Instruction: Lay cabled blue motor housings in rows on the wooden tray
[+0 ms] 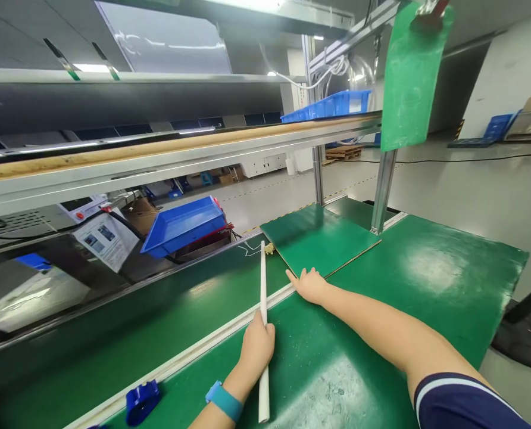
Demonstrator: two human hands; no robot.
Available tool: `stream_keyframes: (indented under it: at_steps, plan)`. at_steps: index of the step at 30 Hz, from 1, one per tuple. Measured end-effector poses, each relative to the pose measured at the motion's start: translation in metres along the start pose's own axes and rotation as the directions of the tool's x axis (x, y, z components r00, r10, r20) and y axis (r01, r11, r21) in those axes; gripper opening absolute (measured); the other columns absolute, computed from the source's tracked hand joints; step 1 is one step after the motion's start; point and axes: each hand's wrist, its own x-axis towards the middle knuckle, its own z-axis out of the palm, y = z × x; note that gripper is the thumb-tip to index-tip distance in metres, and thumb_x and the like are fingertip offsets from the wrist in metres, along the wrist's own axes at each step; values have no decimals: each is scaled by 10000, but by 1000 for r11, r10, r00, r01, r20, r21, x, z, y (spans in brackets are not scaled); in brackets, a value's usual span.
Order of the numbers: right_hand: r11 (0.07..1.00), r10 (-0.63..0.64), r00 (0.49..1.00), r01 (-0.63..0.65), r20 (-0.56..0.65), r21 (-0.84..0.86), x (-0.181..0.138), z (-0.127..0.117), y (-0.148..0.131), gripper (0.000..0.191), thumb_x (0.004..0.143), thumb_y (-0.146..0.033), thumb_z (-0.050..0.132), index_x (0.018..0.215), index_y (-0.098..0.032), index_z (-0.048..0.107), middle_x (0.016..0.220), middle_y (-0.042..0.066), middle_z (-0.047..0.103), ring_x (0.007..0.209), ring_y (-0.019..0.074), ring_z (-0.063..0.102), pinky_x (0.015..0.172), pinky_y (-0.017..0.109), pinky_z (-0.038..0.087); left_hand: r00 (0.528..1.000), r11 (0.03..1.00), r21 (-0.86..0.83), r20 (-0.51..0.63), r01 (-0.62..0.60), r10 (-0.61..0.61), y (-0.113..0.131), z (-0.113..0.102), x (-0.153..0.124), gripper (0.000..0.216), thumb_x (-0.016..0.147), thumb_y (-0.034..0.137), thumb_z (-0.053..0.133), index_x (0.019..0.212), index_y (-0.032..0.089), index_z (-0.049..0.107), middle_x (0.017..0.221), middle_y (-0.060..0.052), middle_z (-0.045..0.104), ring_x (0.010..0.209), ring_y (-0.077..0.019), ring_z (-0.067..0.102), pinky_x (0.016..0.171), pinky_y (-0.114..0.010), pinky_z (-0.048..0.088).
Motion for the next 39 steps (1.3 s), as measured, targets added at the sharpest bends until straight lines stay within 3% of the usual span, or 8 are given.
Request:
stream_keyframes:
  at_steps: [3, 7, 10, 14, 19, 25, 31, 39]
  plan:
    - [997, 13, 999, -11, -33, 82, 4, -15, 0, 663, 932, -113, 369, 1564, -298, 286, 1462, 245, 478, 1077, 312, 660, 900, 472, 487, 998, 1000, -28, -60, -4, 3, -13, -8, 4, 469, 900, 109, 399, 1360, 46, 467, 1137, -186, 680, 1025, -273, 661, 863, -337, 479]
    - [963, 228, 969, -211, -97, 166, 26, -30, 2, 476, 995, -351, 390, 1385, -116, 526, 1317, 254, 573, 1181, 337, 565, 973, 468, 425, 996, 999, -33, -89, -28, 25, -27, -13, 7, 449, 893, 110, 406, 1326, 54, 507, 1147, -180, 677, 1034, -264, 659, 884, -327, 482]
    - [920, 362, 927, -337, -100, 200, 56, -34, -7, 646, 990, -530, 372, 1382, -33, 502, 1333, 311, 538, 1220, 362, 529, 967, 472, 419, 996, 999, -20, -88, -29, 27, -32, -9, 7, 484, 882, 112, 430, 1360, 74, 496, 1149, -163, 686, 1040, -256, 659, 903, -319, 478]
    - [882, 443, 896, -432, -22, 191, 92, -29, -17, 658, 949, -411, 496, 1441, 21, 436, 1389, 383, 471, 1283, 434, 492, 979, 557, 403, 996, 1000, -12, -88, -9, 8, -35, 0, 5, 525, 900, 138, 428, 1424, 111, 459, 1236, -142, 665, 1107, -243, 642, 928, -300, 466]
    - [918, 374, 926, -378, 60, 118, 112, -19, -18, 581, 926, -160, 392, 1471, 43, 395, 1329, 425, 506, 1221, 444, 576, 890, 625, 467, 996, 999, -39, -82, 20, -23, -33, 2, 2, 549, 916, 146, 394, 1464, 135, 417, 1268, -126, 652, 1105, -246, 639, 914, -313, 471]
    - [944, 320, 945, -324, 69, 54, 122, -32, -30, 641, 913, -201, 432, 1458, 123, 340, 1335, 489, 426, 1213, 527, 555, 807, 746, 469, 997, 996, -60, -52, 62, -65, -28, -3, 3, 579, 913, 127, 412, 1489, 76, 386, 1296, -165, 636, 1146, -263, 623, 964, -326, 462]
    - [969, 244, 970, -244, 23, 41, 118, -79, 3, 650, 868, -73, 501, 1467, 113, 328, 1247, 424, 565, 1178, 428, 616, 870, 586, 541, 996, 993, -79, -20, 85, -87, -25, -8, 5, 593, 930, 106, 377, 1516, 29, 325, 1348, -210, 590, 1173, -272, 615, 975, -333, 472]
    - [986, 165, 986, -165, -26, 15, 99, -114, 12, 440, 801, 36, 534, 1216, -32, 664, 1180, 279, 671, 1074, 324, 689, 898, 450, 574, 995, 991, -101, 40, -87, 92, 22, 10, 36, 594, 890, 87, 438, 1481, 32, 412, 1228, -193, 662, 1155, -268, 625, 1011, -318, 465]
